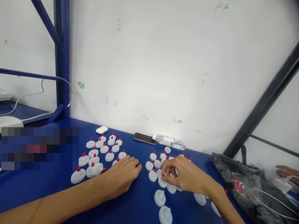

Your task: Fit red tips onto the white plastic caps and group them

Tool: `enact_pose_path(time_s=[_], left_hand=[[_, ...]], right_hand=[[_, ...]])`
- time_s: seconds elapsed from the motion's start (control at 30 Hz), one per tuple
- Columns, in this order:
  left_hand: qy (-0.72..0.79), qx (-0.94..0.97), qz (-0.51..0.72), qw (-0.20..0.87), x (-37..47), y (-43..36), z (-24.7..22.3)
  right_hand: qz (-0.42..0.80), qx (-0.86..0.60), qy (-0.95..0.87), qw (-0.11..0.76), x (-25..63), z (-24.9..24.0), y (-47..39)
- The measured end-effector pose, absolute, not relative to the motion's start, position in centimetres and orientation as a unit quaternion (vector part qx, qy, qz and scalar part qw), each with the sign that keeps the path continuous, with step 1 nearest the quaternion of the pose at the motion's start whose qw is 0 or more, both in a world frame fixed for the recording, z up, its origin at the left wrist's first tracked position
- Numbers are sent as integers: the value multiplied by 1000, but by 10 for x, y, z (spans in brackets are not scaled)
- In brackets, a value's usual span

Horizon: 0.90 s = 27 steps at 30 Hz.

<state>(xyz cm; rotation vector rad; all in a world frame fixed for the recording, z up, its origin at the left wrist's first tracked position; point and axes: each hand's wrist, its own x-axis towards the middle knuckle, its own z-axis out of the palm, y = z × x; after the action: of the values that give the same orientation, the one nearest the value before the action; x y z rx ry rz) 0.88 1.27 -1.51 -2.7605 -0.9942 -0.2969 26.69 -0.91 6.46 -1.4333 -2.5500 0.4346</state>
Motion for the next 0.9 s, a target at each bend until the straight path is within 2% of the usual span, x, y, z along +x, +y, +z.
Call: enact_pose_path(time_s=[0.33,0.67,0.9], left_hand=[[-309,-940,-106,98,7,23,-19],[-330,-929,-154,66,8,16,-15],[-329,-917,-222,44,10,18,-13]], right_hand=[[171,-479,-858,78,266,71,-16],[297,-423,-854,61,268,62,-13],[307,-412,-847,137,257,60,-14]])
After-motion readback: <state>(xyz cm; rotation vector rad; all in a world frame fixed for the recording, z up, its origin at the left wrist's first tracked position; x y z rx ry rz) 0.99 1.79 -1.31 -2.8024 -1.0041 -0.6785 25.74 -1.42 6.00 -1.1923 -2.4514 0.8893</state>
